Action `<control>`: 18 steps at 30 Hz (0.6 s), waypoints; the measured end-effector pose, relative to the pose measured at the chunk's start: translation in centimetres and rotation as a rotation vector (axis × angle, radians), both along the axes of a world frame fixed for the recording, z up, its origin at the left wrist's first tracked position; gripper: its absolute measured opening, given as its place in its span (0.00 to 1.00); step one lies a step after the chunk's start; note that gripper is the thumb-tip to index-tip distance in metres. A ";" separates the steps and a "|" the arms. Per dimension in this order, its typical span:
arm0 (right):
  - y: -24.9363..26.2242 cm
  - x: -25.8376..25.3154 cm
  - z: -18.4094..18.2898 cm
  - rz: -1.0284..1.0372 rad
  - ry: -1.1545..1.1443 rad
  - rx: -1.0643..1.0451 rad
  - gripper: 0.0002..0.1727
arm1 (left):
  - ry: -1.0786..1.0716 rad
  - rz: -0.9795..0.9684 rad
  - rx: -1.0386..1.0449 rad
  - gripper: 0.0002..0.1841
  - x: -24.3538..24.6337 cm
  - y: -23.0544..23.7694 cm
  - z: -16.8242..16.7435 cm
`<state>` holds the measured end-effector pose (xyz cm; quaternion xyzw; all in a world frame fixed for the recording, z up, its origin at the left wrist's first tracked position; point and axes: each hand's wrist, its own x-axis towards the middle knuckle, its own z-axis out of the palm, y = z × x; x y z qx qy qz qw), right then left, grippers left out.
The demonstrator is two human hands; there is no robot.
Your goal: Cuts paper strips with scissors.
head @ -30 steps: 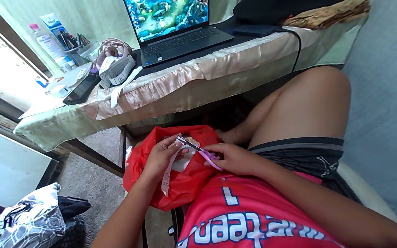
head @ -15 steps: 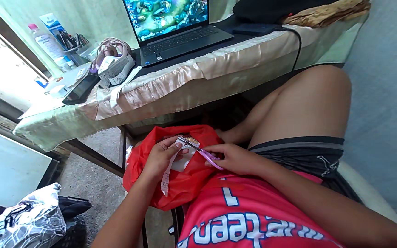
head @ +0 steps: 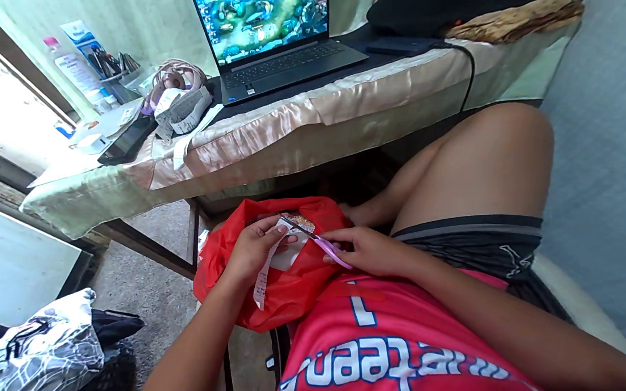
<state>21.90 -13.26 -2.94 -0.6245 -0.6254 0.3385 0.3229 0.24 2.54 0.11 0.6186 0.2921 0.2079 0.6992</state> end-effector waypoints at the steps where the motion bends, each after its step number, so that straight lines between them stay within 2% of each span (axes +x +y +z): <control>1: 0.0 0.0 0.0 0.001 0.000 0.001 0.25 | -0.002 -0.002 0.001 0.16 0.0 0.0 0.0; 7: 0.0 -0.1 0.1 0.009 -0.018 0.004 0.29 | -0.007 -0.010 0.002 0.16 0.0 0.0 -0.1; 18: 0.0 -0.1 0.2 -0.002 -0.027 -0.025 0.25 | -0.005 -0.004 0.002 0.16 0.0 0.0 -0.1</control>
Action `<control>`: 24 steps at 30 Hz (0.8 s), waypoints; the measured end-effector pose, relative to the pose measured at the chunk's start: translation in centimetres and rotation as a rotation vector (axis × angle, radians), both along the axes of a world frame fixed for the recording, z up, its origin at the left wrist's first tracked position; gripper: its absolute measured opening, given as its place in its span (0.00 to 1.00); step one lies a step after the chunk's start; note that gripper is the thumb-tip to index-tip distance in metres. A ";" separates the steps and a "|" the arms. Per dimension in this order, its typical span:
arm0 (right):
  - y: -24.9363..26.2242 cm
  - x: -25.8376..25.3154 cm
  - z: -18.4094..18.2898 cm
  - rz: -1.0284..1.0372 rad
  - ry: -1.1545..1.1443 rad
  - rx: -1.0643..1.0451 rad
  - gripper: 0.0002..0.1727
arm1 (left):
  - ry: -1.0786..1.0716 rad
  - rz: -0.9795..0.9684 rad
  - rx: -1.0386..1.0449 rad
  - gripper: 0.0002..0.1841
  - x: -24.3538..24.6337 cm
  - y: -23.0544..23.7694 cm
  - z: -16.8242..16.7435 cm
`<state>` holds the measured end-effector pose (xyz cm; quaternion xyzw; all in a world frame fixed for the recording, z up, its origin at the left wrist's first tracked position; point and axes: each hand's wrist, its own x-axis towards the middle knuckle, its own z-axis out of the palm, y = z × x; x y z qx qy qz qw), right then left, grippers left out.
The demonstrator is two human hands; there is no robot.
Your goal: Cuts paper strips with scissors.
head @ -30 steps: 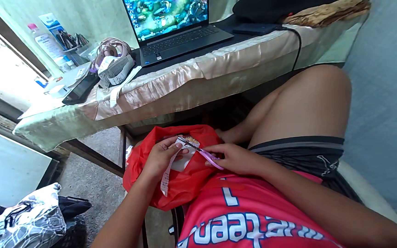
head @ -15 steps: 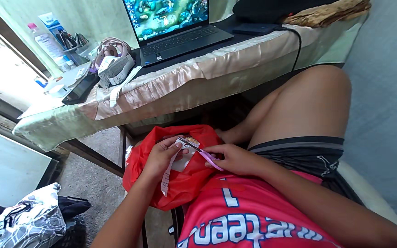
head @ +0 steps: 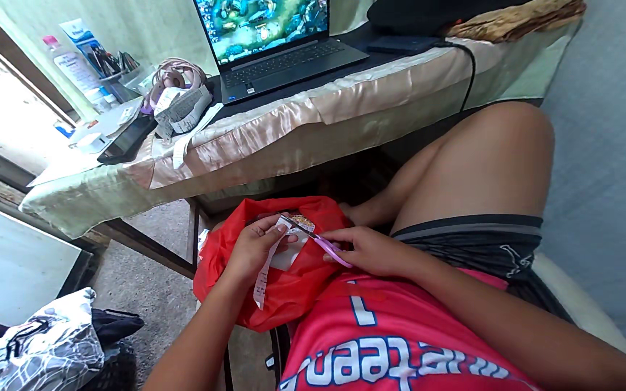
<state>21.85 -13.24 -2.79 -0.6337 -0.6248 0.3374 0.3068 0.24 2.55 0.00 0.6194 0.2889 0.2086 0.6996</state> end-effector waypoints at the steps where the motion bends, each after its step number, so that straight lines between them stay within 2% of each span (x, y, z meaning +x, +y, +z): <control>1: 0.0 0.0 0.0 -0.003 -0.002 -0.001 0.25 | 0.000 0.002 0.001 0.16 0.0 0.0 0.0; 10: 0.0 0.1 0.0 -0.030 0.015 0.002 0.21 | 0.001 0.005 0.003 0.17 0.0 0.0 0.0; 16: 0.0 -0.2 0.2 0.012 0.034 0.005 0.28 | -0.001 0.003 0.000 0.17 0.0 -0.1 0.2; 24: 0.1 0.0 0.0 0.016 0.014 0.032 0.27 | -0.003 0.012 -0.011 0.17 0.0 -0.1 0.2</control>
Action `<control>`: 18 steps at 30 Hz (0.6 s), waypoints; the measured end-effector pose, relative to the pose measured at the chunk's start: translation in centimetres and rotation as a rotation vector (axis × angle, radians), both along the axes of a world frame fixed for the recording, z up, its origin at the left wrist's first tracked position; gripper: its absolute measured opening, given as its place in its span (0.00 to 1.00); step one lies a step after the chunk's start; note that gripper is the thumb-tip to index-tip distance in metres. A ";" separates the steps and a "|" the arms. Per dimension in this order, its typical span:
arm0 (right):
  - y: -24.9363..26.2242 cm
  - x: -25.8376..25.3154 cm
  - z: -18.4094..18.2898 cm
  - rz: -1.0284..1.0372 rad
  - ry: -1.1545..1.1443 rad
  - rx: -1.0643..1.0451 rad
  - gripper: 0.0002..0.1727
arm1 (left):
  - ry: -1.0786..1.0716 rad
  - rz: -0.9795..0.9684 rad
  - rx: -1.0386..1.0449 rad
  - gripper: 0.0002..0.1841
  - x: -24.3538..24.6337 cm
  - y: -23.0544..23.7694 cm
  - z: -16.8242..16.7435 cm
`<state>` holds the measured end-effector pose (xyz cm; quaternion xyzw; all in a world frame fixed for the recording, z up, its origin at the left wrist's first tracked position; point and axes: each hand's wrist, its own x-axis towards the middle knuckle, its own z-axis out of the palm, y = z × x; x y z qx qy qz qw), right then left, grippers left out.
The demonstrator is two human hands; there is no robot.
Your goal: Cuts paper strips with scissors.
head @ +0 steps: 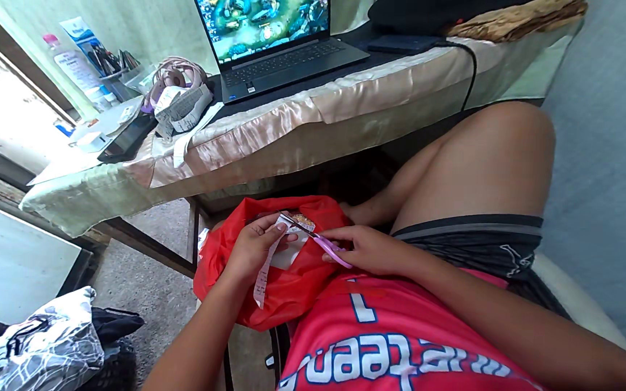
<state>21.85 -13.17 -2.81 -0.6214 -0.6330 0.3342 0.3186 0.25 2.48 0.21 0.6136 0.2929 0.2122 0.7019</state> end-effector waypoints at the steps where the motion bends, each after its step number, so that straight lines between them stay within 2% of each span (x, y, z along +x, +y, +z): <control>1: 0.0 0.0 0.0 0.001 0.001 0.000 0.27 | 0.002 0.001 0.003 0.17 0.0 0.0 0.0; 12: 0.0 0.2 0.0 -0.037 0.020 -0.007 0.21 | -0.003 0.009 0.008 0.17 0.0 -0.1 0.0; 18: 0.0 0.1 0.0 0.007 0.051 -0.014 0.25 | -0.005 -0.007 0.006 0.16 0.0 0.0 -0.1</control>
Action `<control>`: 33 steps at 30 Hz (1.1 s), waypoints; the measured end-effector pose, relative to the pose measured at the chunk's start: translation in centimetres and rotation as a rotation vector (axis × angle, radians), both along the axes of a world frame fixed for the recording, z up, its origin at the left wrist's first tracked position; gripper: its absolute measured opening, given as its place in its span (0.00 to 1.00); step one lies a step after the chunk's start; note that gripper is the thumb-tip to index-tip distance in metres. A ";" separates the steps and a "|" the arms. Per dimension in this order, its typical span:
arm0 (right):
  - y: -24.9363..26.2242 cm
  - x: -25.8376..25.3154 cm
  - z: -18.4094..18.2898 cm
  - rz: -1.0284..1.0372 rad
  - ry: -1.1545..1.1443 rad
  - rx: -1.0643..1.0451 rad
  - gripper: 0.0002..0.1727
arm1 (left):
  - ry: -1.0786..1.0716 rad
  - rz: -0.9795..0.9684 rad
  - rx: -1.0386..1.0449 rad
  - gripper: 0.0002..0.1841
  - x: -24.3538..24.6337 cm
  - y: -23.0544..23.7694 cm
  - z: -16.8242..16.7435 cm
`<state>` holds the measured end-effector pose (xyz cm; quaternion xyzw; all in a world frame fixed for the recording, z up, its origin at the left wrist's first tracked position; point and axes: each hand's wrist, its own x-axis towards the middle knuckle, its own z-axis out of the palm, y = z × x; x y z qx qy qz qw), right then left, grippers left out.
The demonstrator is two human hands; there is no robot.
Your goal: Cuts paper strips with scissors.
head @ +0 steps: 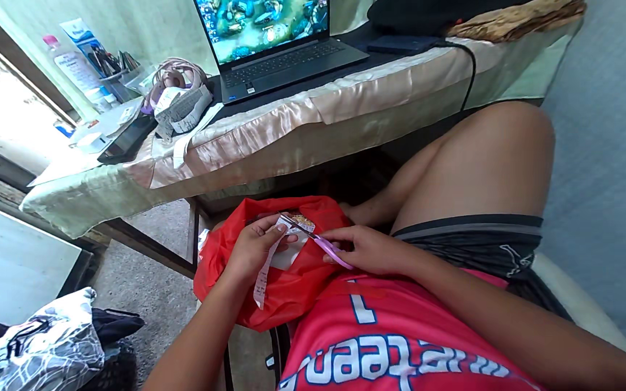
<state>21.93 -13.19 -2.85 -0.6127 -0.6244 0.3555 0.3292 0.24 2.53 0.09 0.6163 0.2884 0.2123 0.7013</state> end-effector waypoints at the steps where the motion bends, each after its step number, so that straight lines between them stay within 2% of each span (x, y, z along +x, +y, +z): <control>1: 0.0 0.0 0.0 -0.001 0.000 0.001 0.26 | 0.003 -0.002 0.002 0.16 0.0 0.0 0.0; 15: -0.1 0.0 -0.1 -0.027 -0.029 -0.009 0.24 | 0.016 -0.011 0.014 0.16 0.0 0.1 -0.1; 21: 0.0 0.2 -0.1 -0.039 -0.027 -0.009 0.20 | 0.013 -0.004 0.008 0.16 0.0 0.0 -0.1; 27: 0.0 0.3 0.0 0.018 0.014 -0.028 0.26 | 0.014 -0.017 0.006 0.16 0.0 0.1 -0.2; 33: 0.0 0.4 0.0 0.004 -0.031 -0.026 0.25 | 0.024 -0.013 0.011 0.16 0.1 0.0 -0.2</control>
